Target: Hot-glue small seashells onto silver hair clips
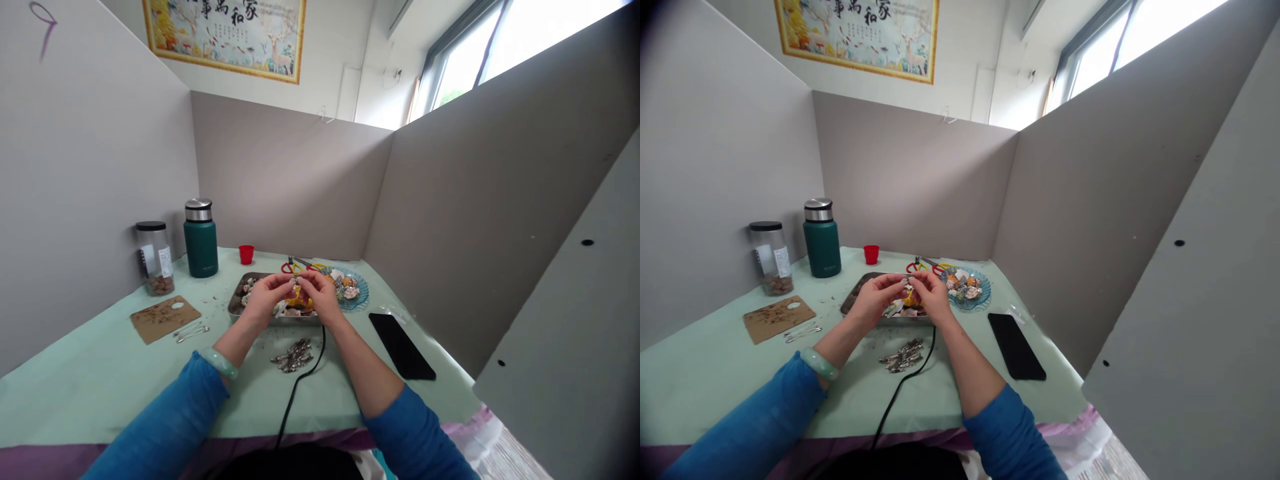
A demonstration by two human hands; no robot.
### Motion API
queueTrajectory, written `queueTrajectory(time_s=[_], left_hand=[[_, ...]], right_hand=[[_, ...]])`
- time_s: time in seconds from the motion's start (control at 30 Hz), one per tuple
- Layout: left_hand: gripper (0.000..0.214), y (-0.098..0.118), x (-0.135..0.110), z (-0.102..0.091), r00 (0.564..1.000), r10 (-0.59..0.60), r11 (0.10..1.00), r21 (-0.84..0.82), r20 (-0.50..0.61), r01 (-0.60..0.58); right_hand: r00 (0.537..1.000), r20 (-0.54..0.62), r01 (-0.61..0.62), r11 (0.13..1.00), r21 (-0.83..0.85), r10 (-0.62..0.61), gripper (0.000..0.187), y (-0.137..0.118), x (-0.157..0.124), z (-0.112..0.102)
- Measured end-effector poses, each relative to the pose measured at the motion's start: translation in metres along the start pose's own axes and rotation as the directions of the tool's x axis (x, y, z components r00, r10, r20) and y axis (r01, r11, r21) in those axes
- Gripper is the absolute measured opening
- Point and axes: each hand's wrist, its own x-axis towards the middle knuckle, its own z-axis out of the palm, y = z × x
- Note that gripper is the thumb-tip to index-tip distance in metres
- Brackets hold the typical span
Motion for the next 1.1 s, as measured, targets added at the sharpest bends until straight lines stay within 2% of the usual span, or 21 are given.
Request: queueTrajectory(time_s=[0.33,0.47,0.6,0.7,0.77,0.83,1.1], left_hand=[[0.035,0.002,-0.003,0.002,0.997,0.075,0.987,0.138,0.021,-0.077],[0.032,-0.001,-0.001,0.000,0.984,0.174,0.948,0.265,0.039,-0.178],[0.026,-0.003,-0.001,-0.002,0.942,0.332,0.835,0.448,0.052,-0.319],[0.018,-0.001,-0.004,-0.003,0.873,0.474,0.690,0.567,0.115,-0.450],[0.017,-0.001,-0.006,-0.004,0.830,0.527,0.593,0.622,0.180,-0.511],[0.019,-0.002,-0.006,-0.005,0.808,0.545,0.529,0.654,0.227,-0.540],[0.025,-0.006,-0.005,-0.009,0.781,0.570,0.475,0.674,0.255,-0.566]], right_hand=[[1.000,0.002,0.019,0.999,-0.031,-0.019,0.028,-0.001,-0.001,0.001],[1.000,0.002,0.020,0.999,-0.032,-0.020,0.028,0.000,-0.001,-0.001],[1.000,0.011,0.029,0.999,-0.023,-0.028,0.028,0.000,-0.001,-0.001],[0.999,0.009,0.034,0.999,-0.017,-0.034,0.028,-0.001,-0.001,-0.001],[0.999,0.014,0.040,0.999,-0.012,-0.039,0.027,-0.002,-0.001,0.000],[0.998,0.023,0.050,0.999,-0.004,-0.050,0.026,-0.002,-0.001,0.000],[0.997,0.050,0.067,0.998,-0.007,-0.066,0.024,-0.006,-0.003,0.001]])
